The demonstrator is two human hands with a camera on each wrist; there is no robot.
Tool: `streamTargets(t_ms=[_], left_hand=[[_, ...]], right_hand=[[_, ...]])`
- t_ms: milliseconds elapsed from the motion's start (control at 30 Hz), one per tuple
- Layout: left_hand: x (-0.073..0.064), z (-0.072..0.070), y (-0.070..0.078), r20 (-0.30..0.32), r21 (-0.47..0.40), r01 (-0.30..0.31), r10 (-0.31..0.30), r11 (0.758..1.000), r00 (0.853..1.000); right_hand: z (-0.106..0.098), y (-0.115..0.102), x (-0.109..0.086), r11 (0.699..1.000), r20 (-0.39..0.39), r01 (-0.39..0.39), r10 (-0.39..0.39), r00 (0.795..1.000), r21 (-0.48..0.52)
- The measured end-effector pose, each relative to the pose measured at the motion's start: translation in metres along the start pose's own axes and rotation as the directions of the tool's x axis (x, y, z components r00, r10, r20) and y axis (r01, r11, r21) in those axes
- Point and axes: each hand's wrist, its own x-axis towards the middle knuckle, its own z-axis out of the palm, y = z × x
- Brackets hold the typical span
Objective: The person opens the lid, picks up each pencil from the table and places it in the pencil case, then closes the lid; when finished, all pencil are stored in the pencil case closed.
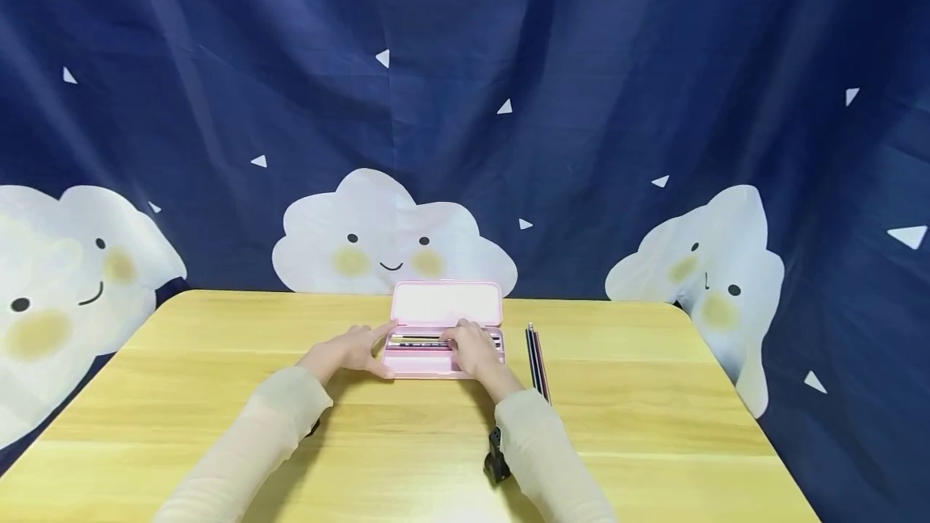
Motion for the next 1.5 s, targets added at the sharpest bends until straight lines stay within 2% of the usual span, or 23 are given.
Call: streamTargets(t_ms=[167,267,533,767,867,1133,1367,1500], left_hand=[[0.001,0.0,0.002,0.002,0.018,0.002,-0.002,1.0,1.0],[0.003,0.0,0.002,0.001,0.025,0.002,-0.002,1.0,1.0],[0.003,-0.001,0.0,0.008,0.024,-0.006,0.006,1.0,1.0],[0.001,-0.002,0.002,0.003,0.031,-0.014,0.013,0.999,1.0],[0.001,-0.002,0.002,0.006,0.033,-0.013,0.013,0.999,1.0],[0.001,-0.003,0.004,0.011,0.027,0.003,-0.004,1.0,1.0],[0.002,-0.003,0.003,0.011,0.031,-0.012,0.011,0.999,1.0],[0.002,-0.004,0.004,0.018,0.021,-0.001,0.001,1.0,1.0]], right_hand=[[0.0,0.002,-0.001,1.0,-0.015,0.026,-0.026,1.0,0.002],[-0.002,0.002,-0.002,0.999,-0.02,0.014,-0.013,1.0,0.034],[-0.01,0.009,-0.006,0.985,-0.105,-0.044,0.062,0.993,0.169],[-0.028,0.021,-0.017,0.946,-0.134,-0.106,0.153,0.979,0.308],[-0.035,0.028,-0.024,0.94,-0.143,-0.112,0.166,0.976,0.323],[-0.044,0.05,-0.041,0.928,-0.182,-0.065,0.14,0.973,0.366],[-0.053,0.067,-0.058,0.925,-0.199,-0.052,0.136,0.971,0.377],[-0.06,0.077,-0.069,0.922,-0.19,-0.075,0.156,0.969,0.379]])
